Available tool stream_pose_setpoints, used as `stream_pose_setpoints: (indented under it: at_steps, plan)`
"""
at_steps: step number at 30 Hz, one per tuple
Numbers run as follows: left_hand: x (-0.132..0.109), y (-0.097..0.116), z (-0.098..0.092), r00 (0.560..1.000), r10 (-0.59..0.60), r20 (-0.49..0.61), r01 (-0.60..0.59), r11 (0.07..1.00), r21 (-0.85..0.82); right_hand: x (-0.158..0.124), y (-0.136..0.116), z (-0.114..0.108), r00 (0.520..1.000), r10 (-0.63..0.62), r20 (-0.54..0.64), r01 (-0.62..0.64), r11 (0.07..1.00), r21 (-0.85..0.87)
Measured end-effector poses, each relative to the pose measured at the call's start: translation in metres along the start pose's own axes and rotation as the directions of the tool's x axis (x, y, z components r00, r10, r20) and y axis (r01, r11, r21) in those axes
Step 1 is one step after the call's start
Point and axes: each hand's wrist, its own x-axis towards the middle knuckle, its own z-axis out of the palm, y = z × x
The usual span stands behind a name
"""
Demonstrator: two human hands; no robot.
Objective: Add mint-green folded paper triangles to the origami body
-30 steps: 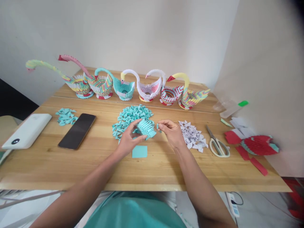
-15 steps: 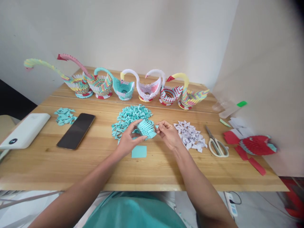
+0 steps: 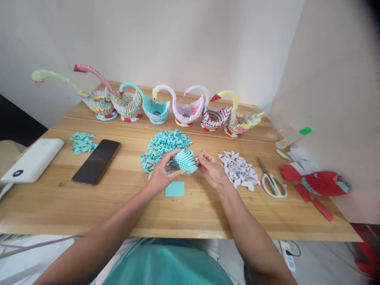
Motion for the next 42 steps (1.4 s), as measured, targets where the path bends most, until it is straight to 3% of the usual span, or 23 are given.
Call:
stream_pose_setpoints:
  at_steps: [42]
  plan:
    - [0.002, -0.004, -0.003, 0.999, 0.041, 0.014, -0.042, 0.999, 0.031, 0.002, 0.011, -0.001, 1.0, -0.019, -0.015, 0.018, 1.0, -0.023]
